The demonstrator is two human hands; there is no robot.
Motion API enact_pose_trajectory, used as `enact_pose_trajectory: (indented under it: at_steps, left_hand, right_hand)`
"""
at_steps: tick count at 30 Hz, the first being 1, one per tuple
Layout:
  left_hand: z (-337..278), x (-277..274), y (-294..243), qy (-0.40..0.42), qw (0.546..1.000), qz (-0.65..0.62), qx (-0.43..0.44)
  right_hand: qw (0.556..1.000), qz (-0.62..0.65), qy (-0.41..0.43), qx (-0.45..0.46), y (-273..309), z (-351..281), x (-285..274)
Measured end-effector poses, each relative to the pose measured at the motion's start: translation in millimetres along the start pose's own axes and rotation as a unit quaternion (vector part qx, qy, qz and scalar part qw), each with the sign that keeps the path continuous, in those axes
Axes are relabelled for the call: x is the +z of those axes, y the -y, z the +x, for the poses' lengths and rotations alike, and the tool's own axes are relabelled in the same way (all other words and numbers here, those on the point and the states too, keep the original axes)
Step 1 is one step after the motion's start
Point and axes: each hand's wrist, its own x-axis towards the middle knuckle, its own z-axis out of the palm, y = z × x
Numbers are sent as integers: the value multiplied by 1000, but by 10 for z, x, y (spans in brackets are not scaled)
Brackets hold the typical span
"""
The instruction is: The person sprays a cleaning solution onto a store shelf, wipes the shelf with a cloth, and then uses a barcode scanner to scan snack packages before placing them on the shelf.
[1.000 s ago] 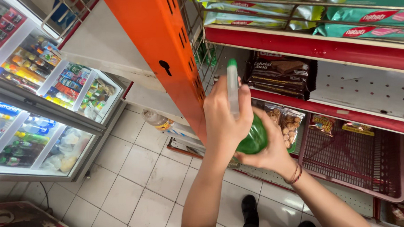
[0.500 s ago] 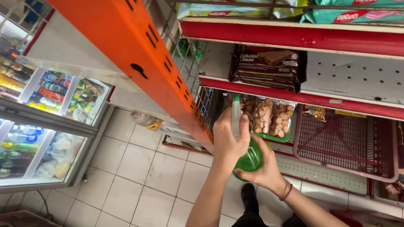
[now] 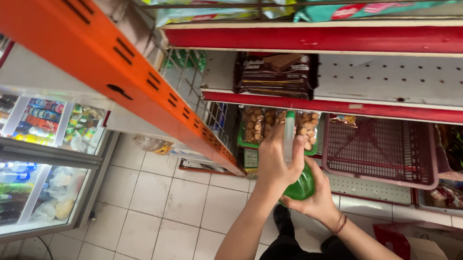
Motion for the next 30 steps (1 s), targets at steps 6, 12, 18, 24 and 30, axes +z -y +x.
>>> enact_pose_trajectory:
  at_steps: [6, 12, 18, 24, 30]
  left_hand:
    - [-11, 372, -249, 45, 999, -25, 3]
    - [-43, 933, -478, 89, 995, -24, 45]
    - [-102, 1538, -756, 151, 988, -37, 18]
    - [-149, 2129, -1057, 168, 981, -73, 63]
    - [-201, 2710, -1351, 217, 972, -76, 56]
  right_hand:
    - [998, -36, -55, 10, -43, -173, -364]
    - [995, -17, -103, -10, -74, -390, -850]
    - [991, 5, -131, 15, -141, -641, -1416]
    - [980, -28, -193, 30, -221, -875, -1947]
    - [972, -35, -229, 30, -303, -1096, -2476]
